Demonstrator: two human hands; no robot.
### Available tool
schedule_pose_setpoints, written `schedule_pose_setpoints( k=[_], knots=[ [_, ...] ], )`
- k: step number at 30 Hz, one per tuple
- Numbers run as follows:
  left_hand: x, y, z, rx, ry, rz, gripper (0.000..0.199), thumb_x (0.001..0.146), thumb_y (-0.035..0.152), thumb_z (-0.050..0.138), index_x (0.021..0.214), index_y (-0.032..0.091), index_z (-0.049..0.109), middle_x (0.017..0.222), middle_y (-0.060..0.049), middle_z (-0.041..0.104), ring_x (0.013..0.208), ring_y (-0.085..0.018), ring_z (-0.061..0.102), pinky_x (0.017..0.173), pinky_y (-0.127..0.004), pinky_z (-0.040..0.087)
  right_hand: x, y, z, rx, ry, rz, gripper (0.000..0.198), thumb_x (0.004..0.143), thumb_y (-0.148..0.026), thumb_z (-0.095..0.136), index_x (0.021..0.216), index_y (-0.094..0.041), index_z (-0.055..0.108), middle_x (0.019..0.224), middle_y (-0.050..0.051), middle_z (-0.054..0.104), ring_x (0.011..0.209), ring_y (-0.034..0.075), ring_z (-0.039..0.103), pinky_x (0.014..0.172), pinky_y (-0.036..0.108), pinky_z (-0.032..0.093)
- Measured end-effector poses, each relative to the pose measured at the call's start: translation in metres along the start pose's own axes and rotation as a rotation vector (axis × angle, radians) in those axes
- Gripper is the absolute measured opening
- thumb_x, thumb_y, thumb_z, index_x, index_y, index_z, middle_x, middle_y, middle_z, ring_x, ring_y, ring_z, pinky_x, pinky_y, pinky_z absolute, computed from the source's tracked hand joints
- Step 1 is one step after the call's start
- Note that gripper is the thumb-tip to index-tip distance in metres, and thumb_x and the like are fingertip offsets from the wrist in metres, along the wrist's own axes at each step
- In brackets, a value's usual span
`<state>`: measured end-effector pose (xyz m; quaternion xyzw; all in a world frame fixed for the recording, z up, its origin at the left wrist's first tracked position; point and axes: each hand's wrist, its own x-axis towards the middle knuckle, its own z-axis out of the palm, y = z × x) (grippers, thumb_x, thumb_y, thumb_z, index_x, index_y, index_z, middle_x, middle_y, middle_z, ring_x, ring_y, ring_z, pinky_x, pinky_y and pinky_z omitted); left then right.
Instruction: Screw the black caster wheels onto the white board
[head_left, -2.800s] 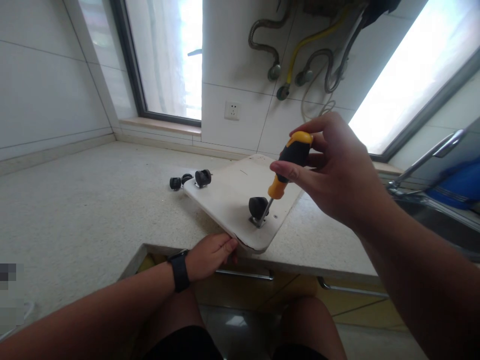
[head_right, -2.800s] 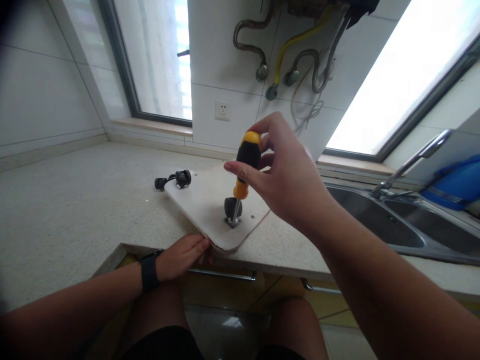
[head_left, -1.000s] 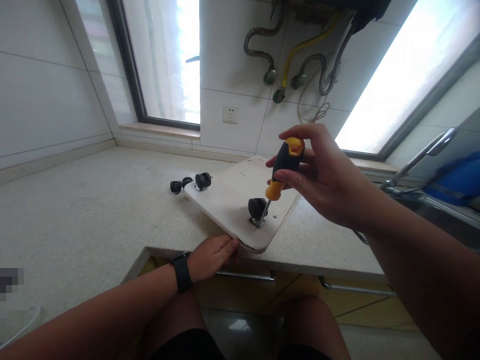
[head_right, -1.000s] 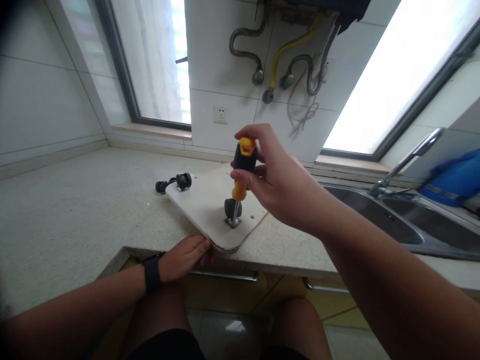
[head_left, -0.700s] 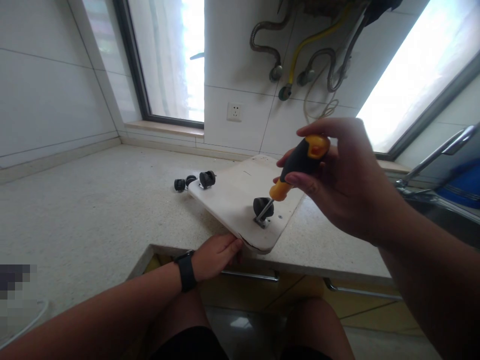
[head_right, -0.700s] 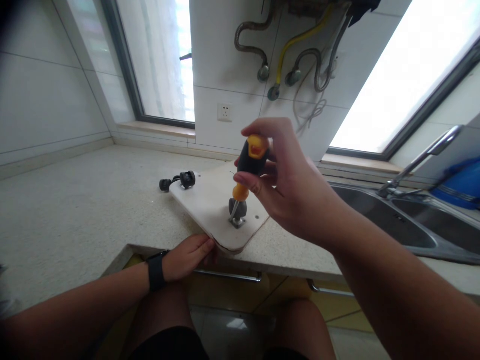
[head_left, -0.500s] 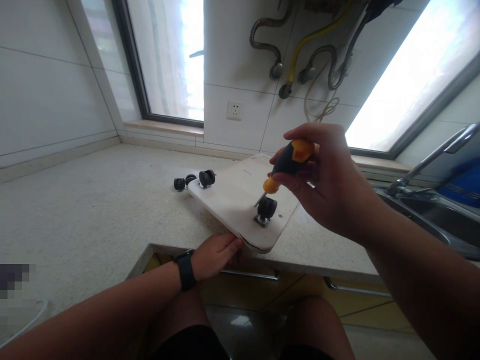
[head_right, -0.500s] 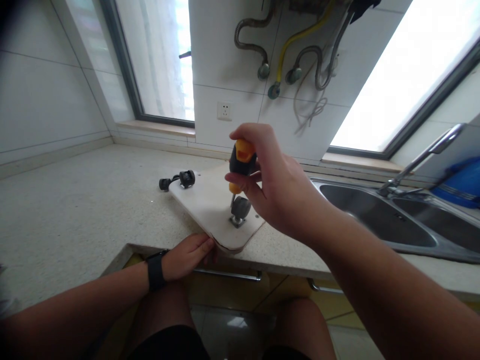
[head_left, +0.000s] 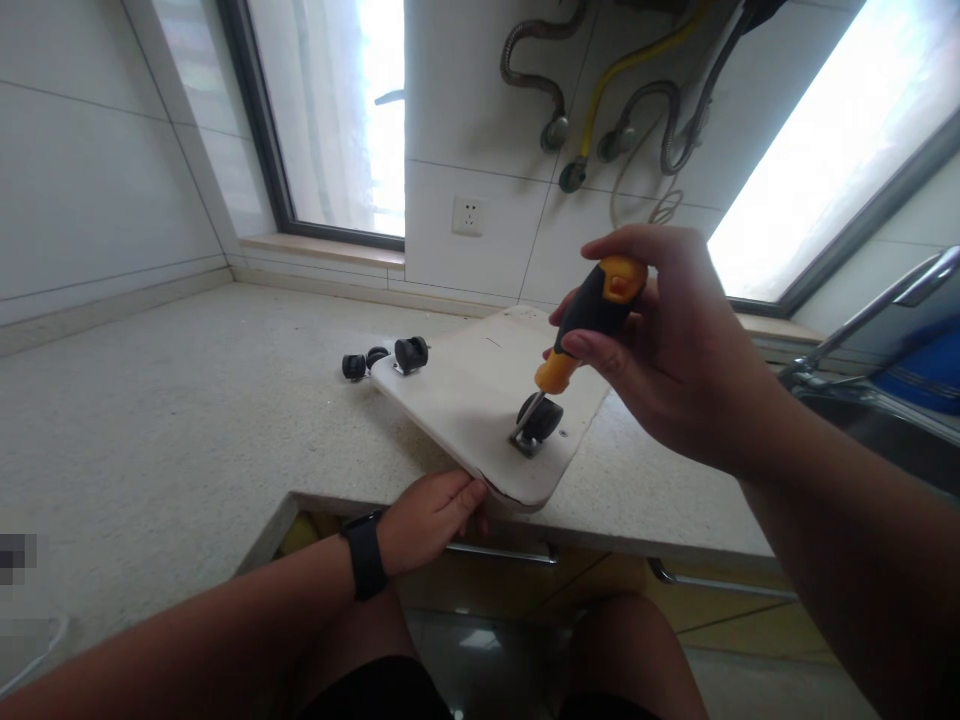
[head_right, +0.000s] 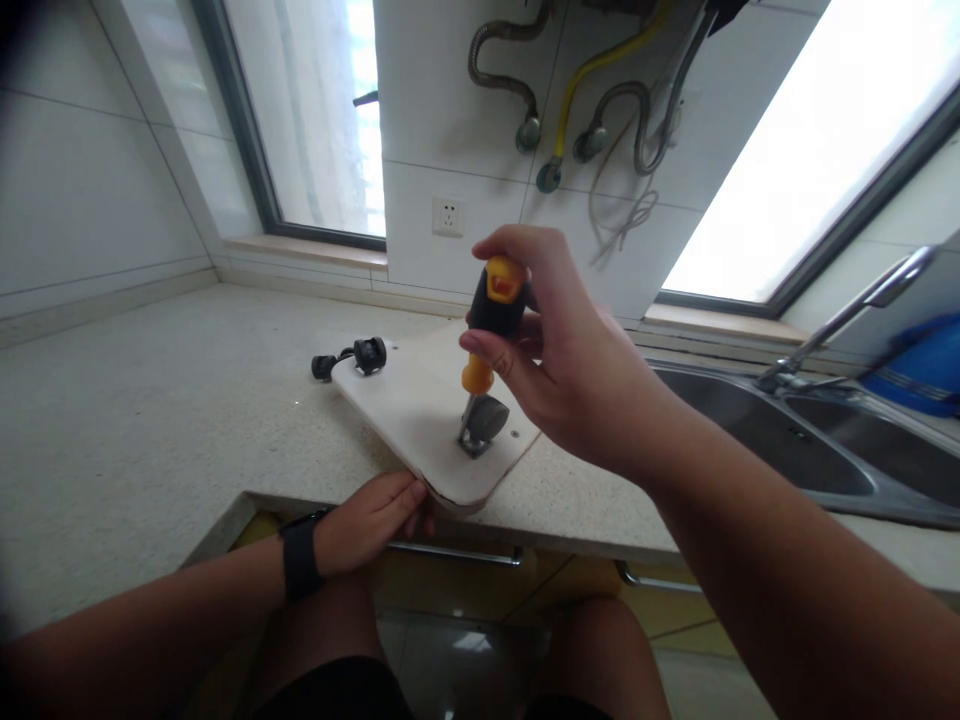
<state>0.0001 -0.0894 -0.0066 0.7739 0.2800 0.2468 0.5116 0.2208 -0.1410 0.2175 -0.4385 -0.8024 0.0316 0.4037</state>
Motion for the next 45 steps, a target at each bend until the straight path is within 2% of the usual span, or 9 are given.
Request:
schedule_pose_setpoints(
  k=[10,17,20,26,30,33,38,41,45],
  knots=[
    [0.002,0.021,0.023,-0.075,0.027,-0.058,0.068,0.109,0.067,0.033,0.083,0.017,0.072,0.069,-0.003,0.065,0.067,-0.019,0.061,0.069,-0.031,0.044,0.017,0.012,-0.009,-0.098,-0.052,0.131,0.057,0.093,-0.046,0.076,0.141,-0.035,0.048,0.106,0.005,0.063,0.076,0.023,0.070,0.059,0.039,0.064],
    [0.020,0.036,0.052,-0.160,-0.068,-0.084,0.069,0.106,0.070,0.035,0.087,0.016,0.074,0.063,-0.001,0.058,0.067,-0.020,0.059,0.071,-0.032,0.045,0.024,0.016,-0.037,0.149,-0.218,0.140,0.042,0.095,-0.035,0.071,0.135,-0.032,0.058,0.132,0.009,0.066,0.111,0.030,0.073,0.091,0.049,0.067],
    [0.032,0.035,0.060,-0.196,-0.119,-0.075,0.070,0.103,0.073,0.037,0.085,0.016,0.074,0.061,0.000,0.056,0.066,-0.020,0.058,0.072,-0.032,0.045,0.019,0.015,-0.047,0.238,-0.253,0.174,0.037,0.093,-0.032,0.072,0.128,-0.030,0.059,0.129,0.009,0.068,0.111,0.029,0.074,0.091,0.049,0.067],
    [0.047,0.026,0.062,-0.210,-0.188,-0.063,0.067,0.102,0.072,0.042,0.084,0.015,0.072,0.059,0.002,0.052,0.061,-0.017,0.053,0.066,-0.030,0.041,0.000,0.020,-0.042,-0.069,0.122,0.303,0.047,0.081,-0.046,0.088,0.112,-0.028,0.056,0.102,0.005,0.068,0.083,0.026,0.074,0.070,0.045,0.067],
    [0.048,0.029,0.054,-0.162,-0.203,-0.075,0.066,0.099,0.073,0.045,0.083,0.015,0.073,0.068,-0.001,0.059,0.064,-0.017,0.055,0.065,-0.029,0.041,-0.008,0.022,-0.039,-0.309,0.244,0.276,0.054,0.076,-0.055,0.089,0.102,-0.029,0.050,0.085,-0.001,0.059,0.065,0.021,0.061,0.052,0.040,0.054],
    [0.049,0.030,0.044,-0.159,-0.236,-0.078,0.069,0.098,0.076,0.045,0.083,0.015,0.073,0.066,-0.001,0.057,0.064,-0.017,0.053,0.065,-0.029,0.040,-0.007,0.023,-0.041,-0.323,0.141,0.223,0.051,0.088,-0.050,0.080,0.129,-0.031,0.055,0.094,0.002,0.064,0.075,0.023,0.065,0.060,0.041,0.057],
    [0.053,0.018,0.035,-0.297,-0.310,-0.073,0.074,0.096,0.083,0.046,0.084,0.015,0.072,0.060,0.001,0.054,0.057,-0.014,0.045,0.059,-0.027,0.034,0.001,0.028,-0.062,0.142,-0.218,0.195,0.050,0.098,-0.031,0.067,0.146,-0.039,0.055,0.152,0.005,0.058,0.123,0.029,0.071,0.099,0.045,0.063],
    [0.053,0.015,0.037,-0.349,-0.293,-0.089,0.072,0.095,0.083,0.049,0.081,0.015,0.071,0.057,0.002,0.053,0.054,-0.012,0.041,0.057,-0.027,0.032,0.008,0.032,-0.074,0.183,-0.312,0.206,0.049,0.095,-0.030,0.075,0.141,-0.033,0.058,0.136,0.007,0.070,0.117,0.029,0.075,0.097,0.044,0.065],
    [0.051,0.023,0.043,-0.398,-0.232,-0.076,0.068,0.095,0.080,0.050,0.076,0.017,0.068,0.053,0.003,0.049,0.052,-0.012,0.038,0.056,-0.027,0.032,0.013,0.032,-0.074,0.003,-0.220,0.221,0.042,0.089,-0.042,0.082,0.123,-0.025,0.066,0.112,0.007,0.076,0.099,0.027,0.078,0.088,0.043,0.066]
  ],
)
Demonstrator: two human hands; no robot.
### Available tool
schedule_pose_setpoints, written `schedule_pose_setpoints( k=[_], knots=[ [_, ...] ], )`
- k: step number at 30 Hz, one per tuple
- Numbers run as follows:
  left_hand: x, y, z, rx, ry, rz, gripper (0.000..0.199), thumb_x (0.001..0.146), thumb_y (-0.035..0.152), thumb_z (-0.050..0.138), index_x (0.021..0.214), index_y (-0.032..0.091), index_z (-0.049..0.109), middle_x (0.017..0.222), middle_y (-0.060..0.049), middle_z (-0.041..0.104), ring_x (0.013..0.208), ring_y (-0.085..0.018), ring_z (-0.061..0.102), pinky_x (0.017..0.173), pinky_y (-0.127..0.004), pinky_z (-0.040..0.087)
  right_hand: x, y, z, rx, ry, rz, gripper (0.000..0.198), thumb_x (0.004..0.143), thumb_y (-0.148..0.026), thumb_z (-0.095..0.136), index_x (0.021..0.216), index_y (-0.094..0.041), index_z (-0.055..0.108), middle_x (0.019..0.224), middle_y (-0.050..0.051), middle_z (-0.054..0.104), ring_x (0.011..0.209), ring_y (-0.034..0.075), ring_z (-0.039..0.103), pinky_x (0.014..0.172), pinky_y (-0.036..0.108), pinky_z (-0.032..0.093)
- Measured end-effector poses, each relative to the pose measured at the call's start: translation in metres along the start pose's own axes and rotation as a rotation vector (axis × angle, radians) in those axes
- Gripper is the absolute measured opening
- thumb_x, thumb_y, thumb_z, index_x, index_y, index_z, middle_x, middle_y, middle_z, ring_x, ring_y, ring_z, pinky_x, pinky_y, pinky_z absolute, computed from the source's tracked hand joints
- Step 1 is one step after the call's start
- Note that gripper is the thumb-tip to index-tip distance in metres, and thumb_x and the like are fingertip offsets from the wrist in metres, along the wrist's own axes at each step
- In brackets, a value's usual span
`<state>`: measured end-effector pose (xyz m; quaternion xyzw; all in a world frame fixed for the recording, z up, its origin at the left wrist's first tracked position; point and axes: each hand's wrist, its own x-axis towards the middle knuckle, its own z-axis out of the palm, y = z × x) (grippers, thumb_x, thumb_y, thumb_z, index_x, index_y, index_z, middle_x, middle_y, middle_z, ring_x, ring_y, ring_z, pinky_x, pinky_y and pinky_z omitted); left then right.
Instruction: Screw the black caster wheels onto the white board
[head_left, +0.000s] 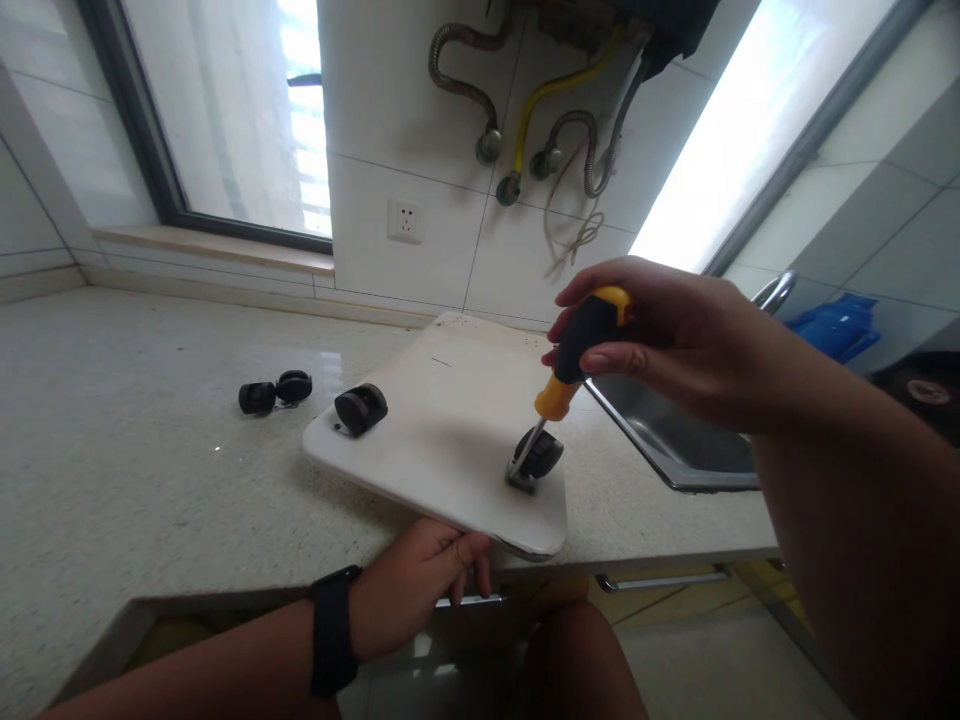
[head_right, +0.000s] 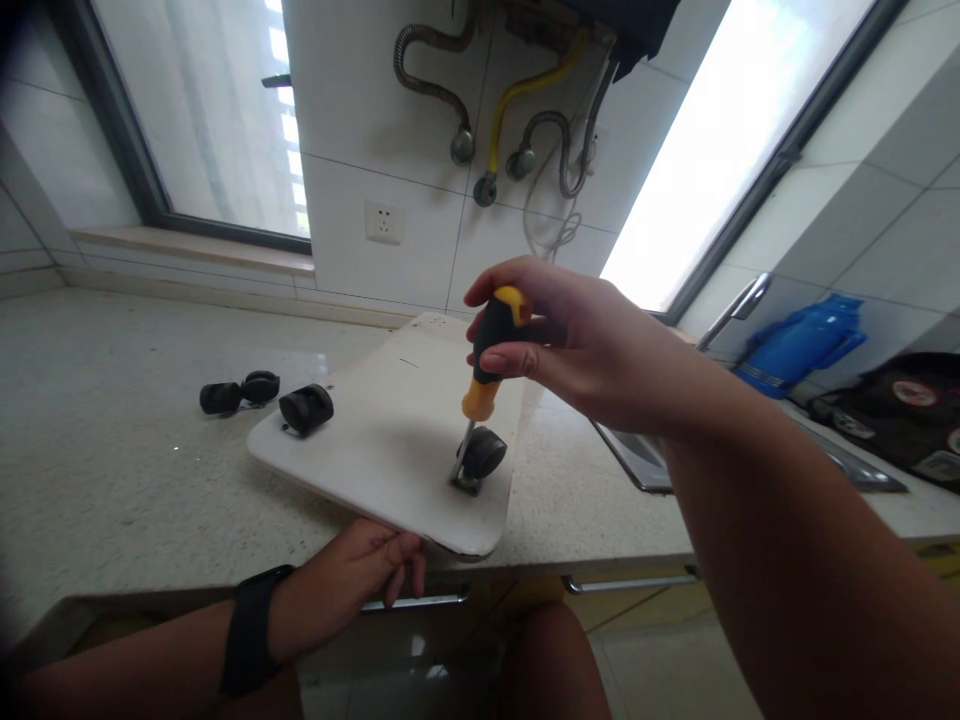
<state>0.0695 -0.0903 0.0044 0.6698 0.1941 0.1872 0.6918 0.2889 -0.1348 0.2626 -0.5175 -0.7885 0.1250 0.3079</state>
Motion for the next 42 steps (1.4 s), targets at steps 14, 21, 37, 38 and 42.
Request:
schedule_pose_setpoints(
  k=[14,21,37,38,42],
  knots=[
    [0.000,0.003,-0.001,-0.036,0.022,0.014,0.062,0.097,0.073,0.055,0.087,0.014,0.073,0.079,-0.006,0.076,0.056,-0.012,0.043,0.059,-0.027,0.038,0.014,-0.020,0.031,-0.465,0.410,0.220,0.038,0.081,-0.056,0.080,0.072,-0.022,0.064,0.065,0.005,0.066,0.058,0.020,0.057,0.052,0.039,0.044],
    [-0.001,0.002,-0.002,0.007,0.043,0.017,0.069,0.098,0.077,0.050,0.084,0.014,0.075,0.063,-0.001,0.063,0.054,-0.012,0.040,0.059,-0.027,0.036,0.023,0.005,0.031,-0.332,0.371,0.103,0.038,0.083,-0.056,0.082,0.102,-0.026,0.067,0.099,0.010,0.072,0.084,0.030,0.070,0.064,0.045,0.060],
    [-0.004,0.005,-0.003,0.000,0.051,0.014,0.067,0.097,0.076,0.052,0.081,0.015,0.074,0.067,-0.002,0.065,0.055,-0.012,0.039,0.060,-0.028,0.036,0.018,0.007,0.004,-0.160,0.090,0.028,0.045,0.080,-0.052,0.086,0.107,-0.023,0.064,0.091,0.006,0.071,0.075,0.024,0.072,0.060,0.038,0.062],
    [-0.004,0.006,-0.003,-0.008,0.052,0.013,0.067,0.096,0.076,0.053,0.081,0.015,0.074,0.067,-0.002,0.065,0.055,-0.012,0.039,0.060,-0.028,0.036,0.018,0.006,0.009,-0.187,0.137,0.051,0.046,0.078,-0.055,0.087,0.101,-0.023,0.064,0.086,0.004,0.069,0.069,0.023,0.070,0.055,0.037,0.059],
    [-0.005,0.008,-0.002,-0.017,0.068,0.008,0.069,0.094,0.079,0.053,0.082,0.014,0.075,0.065,-0.002,0.064,0.055,-0.012,0.038,0.058,-0.027,0.035,0.018,-0.003,0.026,-0.335,0.342,0.113,0.042,0.076,-0.056,0.086,0.084,-0.024,0.060,0.074,0.001,0.065,0.060,0.019,0.063,0.048,0.033,0.050]
  ],
)
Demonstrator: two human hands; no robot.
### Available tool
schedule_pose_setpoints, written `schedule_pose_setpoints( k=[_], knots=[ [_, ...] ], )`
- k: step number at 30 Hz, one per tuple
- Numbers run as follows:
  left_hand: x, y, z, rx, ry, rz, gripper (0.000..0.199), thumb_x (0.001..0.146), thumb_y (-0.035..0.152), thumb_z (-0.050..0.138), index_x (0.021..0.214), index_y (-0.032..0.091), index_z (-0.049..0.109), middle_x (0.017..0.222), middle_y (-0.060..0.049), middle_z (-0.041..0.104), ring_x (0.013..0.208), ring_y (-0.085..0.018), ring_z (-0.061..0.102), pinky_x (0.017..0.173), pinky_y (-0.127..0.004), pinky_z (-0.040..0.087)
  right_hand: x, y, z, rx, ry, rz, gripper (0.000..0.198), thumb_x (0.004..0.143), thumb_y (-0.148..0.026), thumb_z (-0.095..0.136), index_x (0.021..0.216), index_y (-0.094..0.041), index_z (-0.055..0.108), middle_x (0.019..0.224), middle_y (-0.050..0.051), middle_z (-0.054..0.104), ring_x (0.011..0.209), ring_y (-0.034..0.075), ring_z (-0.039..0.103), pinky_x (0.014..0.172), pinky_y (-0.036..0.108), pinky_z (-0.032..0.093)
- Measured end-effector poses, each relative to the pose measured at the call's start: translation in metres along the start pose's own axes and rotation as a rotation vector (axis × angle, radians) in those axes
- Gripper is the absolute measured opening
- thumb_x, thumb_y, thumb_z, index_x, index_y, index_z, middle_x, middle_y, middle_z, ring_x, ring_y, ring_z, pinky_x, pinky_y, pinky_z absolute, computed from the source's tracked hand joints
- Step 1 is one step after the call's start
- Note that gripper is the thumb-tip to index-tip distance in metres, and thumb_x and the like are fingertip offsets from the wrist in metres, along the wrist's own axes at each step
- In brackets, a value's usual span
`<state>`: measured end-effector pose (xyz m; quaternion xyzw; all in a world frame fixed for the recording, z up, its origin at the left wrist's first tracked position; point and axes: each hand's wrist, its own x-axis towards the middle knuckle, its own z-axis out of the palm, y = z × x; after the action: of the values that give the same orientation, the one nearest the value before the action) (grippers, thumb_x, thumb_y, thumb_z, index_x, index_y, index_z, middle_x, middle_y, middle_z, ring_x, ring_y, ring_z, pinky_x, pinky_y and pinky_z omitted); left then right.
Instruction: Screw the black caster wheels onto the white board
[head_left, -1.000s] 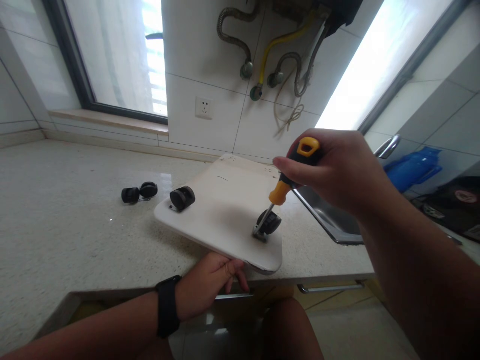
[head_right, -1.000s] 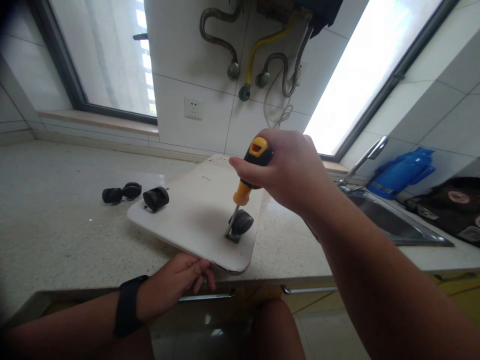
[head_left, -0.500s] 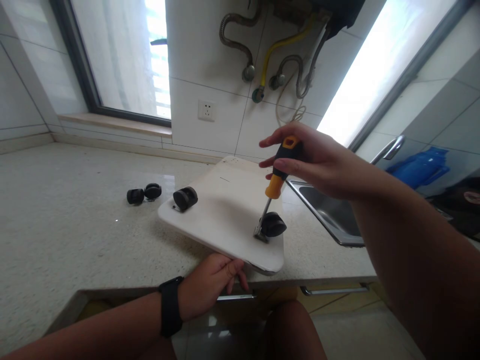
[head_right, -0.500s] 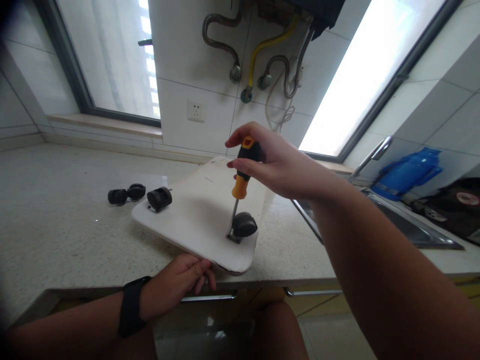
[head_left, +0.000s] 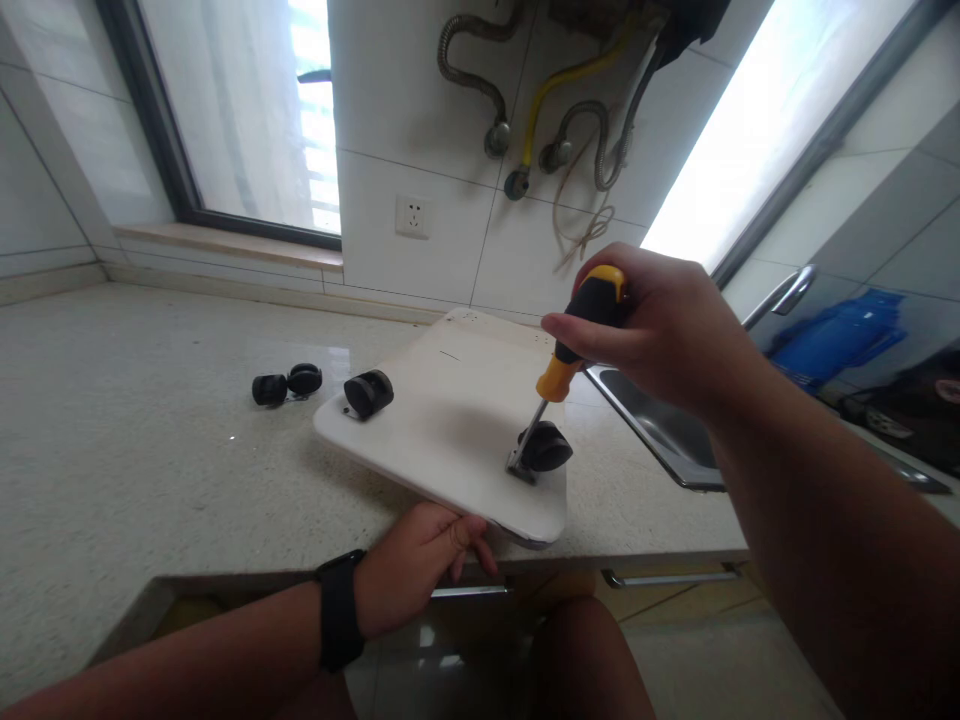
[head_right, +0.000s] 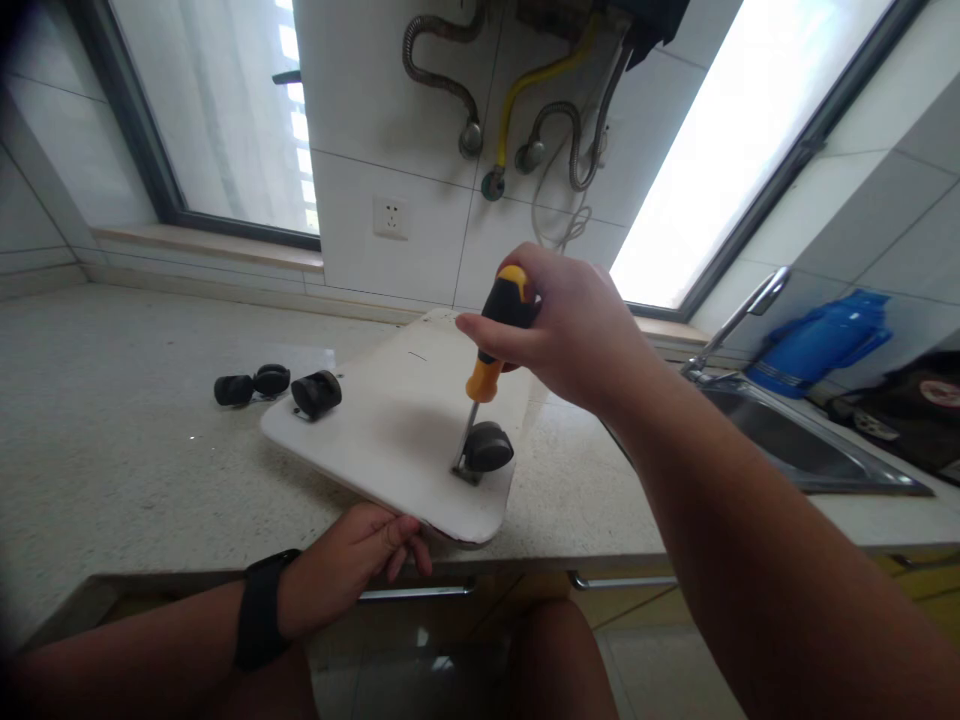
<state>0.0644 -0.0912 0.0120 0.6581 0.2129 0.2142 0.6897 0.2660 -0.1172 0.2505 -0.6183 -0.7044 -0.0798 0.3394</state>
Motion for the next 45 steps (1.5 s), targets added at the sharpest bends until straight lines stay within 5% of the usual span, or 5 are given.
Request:
schedule_pose_setpoints(
  k=[7,13,16,35,45],
  knots=[
    [-0.002,-0.004,0.000,0.020,0.026,-0.005,0.074,0.094,0.082,0.051,0.082,0.014,0.076,0.053,0.004,0.049,0.053,-0.013,0.037,0.060,-0.028,0.035,-0.004,-0.006,0.005,-0.214,0.107,0.000,0.038,0.085,-0.053,0.078,0.076,-0.024,0.056,0.066,0.002,0.061,0.059,0.018,0.056,0.050,0.034,0.043],
    [0.000,-0.013,-0.002,0.036,0.017,-0.007,0.076,0.096,0.083,0.048,0.082,0.013,0.076,0.053,0.004,0.049,0.053,-0.013,0.040,0.061,-0.028,0.036,0.009,0.021,-0.008,0.496,-0.366,-0.173,0.056,0.092,-0.038,0.076,0.143,-0.030,0.055,0.144,0.011,0.064,0.107,0.028,0.077,0.081,0.044,0.069],
    [0.000,-0.011,-0.002,0.039,0.003,-0.020,0.077,0.094,0.085,0.048,0.081,0.014,0.075,0.052,0.004,0.047,0.052,-0.013,0.038,0.060,-0.028,0.036,0.013,0.033,-0.009,0.611,-0.473,-0.185,0.049,0.093,-0.033,0.078,0.138,-0.029,0.058,0.137,0.010,0.068,0.109,0.029,0.078,0.087,0.045,0.070],
    [0.001,-0.015,-0.005,0.042,0.000,-0.012,0.077,0.095,0.083,0.047,0.082,0.013,0.076,0.053,0.004,0.048,0.053,-0.013,0.040,0.059,-0.029,0.032,0.006,0.000,0.010,-0.037,0.106,0.011,0.040,0.077,-0.058,0.084,0.079,-0.024,0.065,0.069,0.002,0.062,0.060,0.020,0.060,0.051,0.038,0.051],
    [0.002,-0.018,-0.005,0.047,-0.003,-0.001,0.077,0.095,0.085,0.046,0.084,0.014,0.074,0.056,0.003,0.051,0.054,-0.013,0.041,0.058,-0.028,0.033,0.000,-0.005,-0.028,0.182,-0.396,-0.176,0.056,0.097,-0.050,0.069,0.146,-0.026,0.061,0.121,0.010,0.074,0.098,0.027,0.073,0.079,0.040,0.061]
  ],
)
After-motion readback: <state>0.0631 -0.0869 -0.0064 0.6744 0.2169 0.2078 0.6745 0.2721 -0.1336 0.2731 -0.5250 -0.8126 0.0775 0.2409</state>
